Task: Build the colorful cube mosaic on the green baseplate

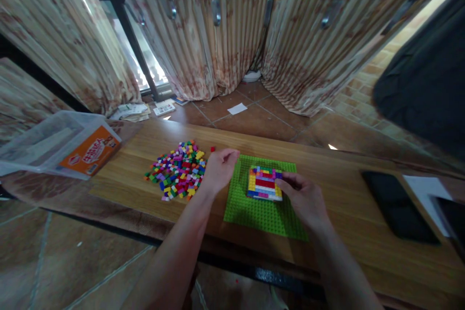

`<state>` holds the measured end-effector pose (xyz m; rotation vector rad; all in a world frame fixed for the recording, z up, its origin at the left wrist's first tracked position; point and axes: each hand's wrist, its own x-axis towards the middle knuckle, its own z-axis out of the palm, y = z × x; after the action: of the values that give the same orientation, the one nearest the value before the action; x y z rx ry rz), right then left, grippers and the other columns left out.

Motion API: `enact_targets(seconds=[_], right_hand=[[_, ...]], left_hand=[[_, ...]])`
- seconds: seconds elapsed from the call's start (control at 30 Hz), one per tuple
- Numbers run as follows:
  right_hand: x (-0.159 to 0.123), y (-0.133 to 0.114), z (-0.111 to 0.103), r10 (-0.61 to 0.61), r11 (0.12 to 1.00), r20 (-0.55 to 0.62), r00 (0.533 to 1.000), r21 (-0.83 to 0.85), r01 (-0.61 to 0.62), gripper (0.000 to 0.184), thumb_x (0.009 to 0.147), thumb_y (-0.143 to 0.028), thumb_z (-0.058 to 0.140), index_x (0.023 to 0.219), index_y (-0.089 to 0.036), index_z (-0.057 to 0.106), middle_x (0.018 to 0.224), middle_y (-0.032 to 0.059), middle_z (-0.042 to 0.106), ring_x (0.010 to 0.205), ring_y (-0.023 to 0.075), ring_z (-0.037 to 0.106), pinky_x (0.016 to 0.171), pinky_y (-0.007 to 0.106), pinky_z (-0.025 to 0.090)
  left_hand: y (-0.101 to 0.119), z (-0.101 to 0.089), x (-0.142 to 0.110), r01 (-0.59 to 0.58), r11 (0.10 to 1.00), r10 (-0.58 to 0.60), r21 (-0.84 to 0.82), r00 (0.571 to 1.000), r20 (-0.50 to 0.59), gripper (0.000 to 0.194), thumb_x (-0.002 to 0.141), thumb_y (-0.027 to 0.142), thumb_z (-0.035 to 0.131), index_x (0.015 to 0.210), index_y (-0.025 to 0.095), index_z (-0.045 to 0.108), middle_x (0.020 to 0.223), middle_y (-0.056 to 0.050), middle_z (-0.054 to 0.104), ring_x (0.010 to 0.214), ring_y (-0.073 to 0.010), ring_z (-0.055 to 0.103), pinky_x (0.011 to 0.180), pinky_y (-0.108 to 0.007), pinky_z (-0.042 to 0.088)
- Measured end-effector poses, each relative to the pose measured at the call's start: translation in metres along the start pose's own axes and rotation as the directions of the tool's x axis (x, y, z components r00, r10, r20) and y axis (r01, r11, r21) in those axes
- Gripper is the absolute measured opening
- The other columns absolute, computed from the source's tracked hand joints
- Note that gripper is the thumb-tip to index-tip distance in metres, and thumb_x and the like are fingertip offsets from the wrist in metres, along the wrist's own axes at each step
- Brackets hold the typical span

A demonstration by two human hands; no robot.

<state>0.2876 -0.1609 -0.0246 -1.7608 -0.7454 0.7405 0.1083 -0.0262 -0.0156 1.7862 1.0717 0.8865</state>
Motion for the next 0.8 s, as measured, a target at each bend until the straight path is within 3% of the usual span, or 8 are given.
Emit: enact_targets(seconds=[0.1,0.3,0.4,0.63,0.8], right_hand=[[0.000,-0.001,-0.001,0.005,0.999,-0.006,1.000,-0.044,-0.005,0.038,0.068,-0.046,0.075,0.094,-0.018,0.075,0.089,0.0074,0.078,0.080,0.0234,0.071,0.078,0.039,0.055],[-0.001,-0.002,-0.002,-0.037,0.992,-0.033,0.999,-0.125,0.032,0.035,0.070,-0.044,0.074,0.094,-0.019,0.076,0.089,0.0072,0.078,0.079,0.0241,0.072,0.076,0.038,0.055],[-0.001,-0.001,-0.003,-0.049,0.989,-0.040,0.998,-0.142,0.042,0.035,0.070,-0.044,0.073,0.095,-0.019,0.076,0.090,0.0069,0.078,0.081,0.0250,0.072,0.077,0.038,0.055],[0.002,0.002,-0.004,-0.043,0.973,-0.048,0.998,-0.228,0.031,0.037,0.072,-0.047,0.070,0.097,-0.020,0.076,0.094,0.0076,0.078,0.084,0.0259,0.072,0.077,0.038,0.054],[0.003,0.002,-0.005,-0.071,0.955,-0.061,0.996,-0.291,0.050,0.039,0.075,-0.048,0.067,0.100,-0.019,0.075,0.090,0.0077,0.078,0.080,0.0262,0.072,0.075,0.039,0.054]], left_hand=[[-0.003,-0.027,0.000,-0.011,0.994,0.013,0.112,1.000,-0.014,0.024,0.087,0.024,0.054,0.089,0.015,0.076,0.083,-0.006,0.076,0.078,-0.0171,0.068,0.071,-0.025,0.051],[-0.010,-0.065,-0.012,-0.071,0.951,0.015,0.301,0.983,0.184,0.019,0.079,0.012,0.057,0.078,0.016,0.075,0.080,-0.003,0.076,0.076,-0.0166,0.068,0.073,-0.025,0.051],[-0.008,-0.069,-0.018,-0.103,0.922,0.007,0.374,0.968,0.249,0.020,0.076,0.009,0.057,0.073,0.017,0.075,0.077,-0.003,0.075,0.072,-0.0158,0.067,0.071,-0.025,0.050],[-0.007,-0.073,-0.020,-0.108,0.865,0.006,0.491,0.979,0.206,0.023,0.076,0.009,0.056,0.074,0.020,0.076,0.079,-0.003,0.076,0.077,-0.0171,0.068,0.074,-0.025,0.050],[-0.008,-0.071,-0.021,-0.133,0.821,-0.014,0.555,0.967,0.253,0.021,0.076,0.009,0.058,0.078,0.019,0.077,0.080,-0.004,0.077,0.072,-0.0178,0.068,0.070,-0.026,0.048]])
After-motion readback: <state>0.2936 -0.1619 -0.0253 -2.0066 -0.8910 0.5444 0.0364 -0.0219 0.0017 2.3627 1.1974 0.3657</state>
